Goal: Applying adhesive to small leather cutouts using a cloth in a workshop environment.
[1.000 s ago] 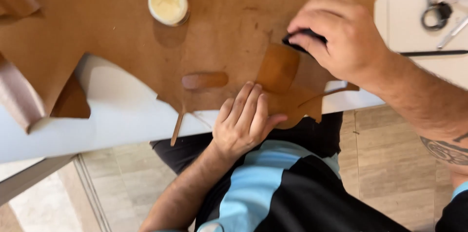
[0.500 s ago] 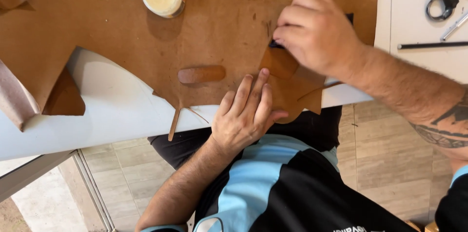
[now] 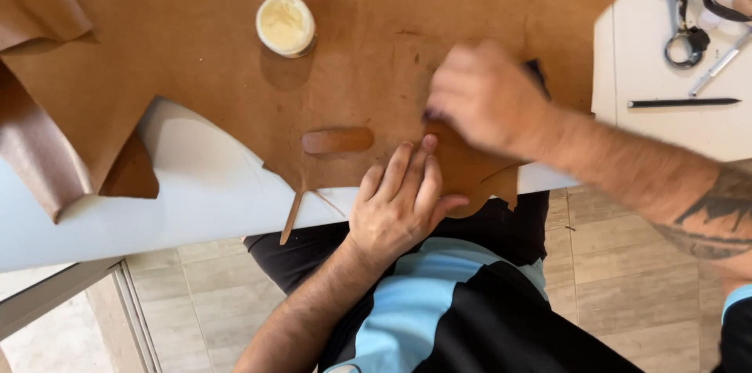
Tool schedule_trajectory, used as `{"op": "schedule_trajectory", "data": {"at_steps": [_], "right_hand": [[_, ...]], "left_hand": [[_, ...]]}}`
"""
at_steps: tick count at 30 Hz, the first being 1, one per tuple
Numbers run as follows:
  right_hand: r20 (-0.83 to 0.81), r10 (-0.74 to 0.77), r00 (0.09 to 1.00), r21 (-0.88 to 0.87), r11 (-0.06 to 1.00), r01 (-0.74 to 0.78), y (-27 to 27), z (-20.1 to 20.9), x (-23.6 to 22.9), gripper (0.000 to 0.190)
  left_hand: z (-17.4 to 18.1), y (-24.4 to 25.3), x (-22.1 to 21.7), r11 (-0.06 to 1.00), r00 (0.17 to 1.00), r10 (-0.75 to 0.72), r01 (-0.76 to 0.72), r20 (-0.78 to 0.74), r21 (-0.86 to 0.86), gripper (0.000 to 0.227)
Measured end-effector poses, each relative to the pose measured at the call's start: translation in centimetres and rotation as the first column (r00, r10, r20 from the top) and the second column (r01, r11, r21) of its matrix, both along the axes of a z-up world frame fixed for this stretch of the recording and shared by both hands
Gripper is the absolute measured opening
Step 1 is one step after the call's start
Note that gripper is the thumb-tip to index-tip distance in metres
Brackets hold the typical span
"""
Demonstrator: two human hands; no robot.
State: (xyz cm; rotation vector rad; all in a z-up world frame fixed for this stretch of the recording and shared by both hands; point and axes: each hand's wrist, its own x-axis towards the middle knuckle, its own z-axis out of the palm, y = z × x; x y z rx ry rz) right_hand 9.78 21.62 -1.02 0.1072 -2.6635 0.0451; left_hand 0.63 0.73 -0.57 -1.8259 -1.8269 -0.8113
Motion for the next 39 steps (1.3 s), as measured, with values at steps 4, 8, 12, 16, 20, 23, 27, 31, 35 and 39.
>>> {"op": "schedule_trajectory", "data": {"at_steps": [4, 8, 12, 16, 20, 23, 27, 31, 35, 39], "right_hand": [[0.006, -0.1, 0.995, 0.179, 0.979, 0.097, 0.7, 1.1, 0.7, 0.035], [0.084, -0.131, 0.988, 0.168, 0.979, 0.116, -1.2, 1.3, 1.5, 0.039], [0.107, -0.104, 0.989, 0.143, 0.986, 0.088, 1.2, 0.5, 2.3, 0.037], [0.115, -0.057, 0.992, -0.017, 0.998, 0.059, -0.5, 1.6, 2.4, 0.043], [0.107, -0.14, 0.984, 0.004, 0.99, 0.14, -2.1, 1.4, 4.4, 0.035], [0.089, -0.132, 0.987, -0.015, 0.991, 0.133, 0.7, 1.8, 3.9, 0.033], [0.124, -0.052, 0.991, -0.082, 0.995, 0.063, -1.7, 1.4, 5.0, 0.039], [0.169, -0.114, 0.979, 0.019, 0.994, 0.112, 0.1, 2.2, 5.3, 0.026], [0.116, -0.153, 0.981, 0.125, 0.982, 0.139, -1.8, 2.2, 5.4, 0.04], [0.102, -0.151, 0.983, 0.027, 0.988, 0.149, 2.4, -1.5, 7.1, 0.026]], "left_hand": [[-0.2, 0.3, 0.0, 1.0, 1.0, 0.009, -0.009, 0.011, 0.023, 0.055], [-0.1, -0.8, 0.1, 0.999, 1.0, -0.004, 0.005, 0.025, -0.04, 0.054], [0.1, -0.3, -0.2, 1.0, 1.0, -0.011, 0.011, 0.025, -0.022, 0.052], [0.2, 0.7, -0.7, 1.0, 0.999, -0.027, 0.028, 0.022, -0.012, 0.052], [0.6, -1.0, 0.5, 0.997, 0.998, -0.037, 0.04, 0.047, -0.064, 0.053], [0.6, 0.2, -0.4, 0.997, 0.999, -0.032, 0.033, 0.013, -0.066, 0.054], [0.4, -0.7, 0.5, 0.994, 0.999, -0.026, 0.028, 0.021, -0.108, 0.056], [1.1, -0.1, -0.1, 0.968, 0.998, -0.001, -0.013, -0.058, -0.252, 0.056], [1.1, -0.2, -0.1, 0.993, 0.999, -0.018, 0.022, 0.04, -0.115, 0.053], [0.6, -0.2, 0.0, 0.993, 0.999, -0.022, 0.026, 0.03, -0.112, 0.052]]}}
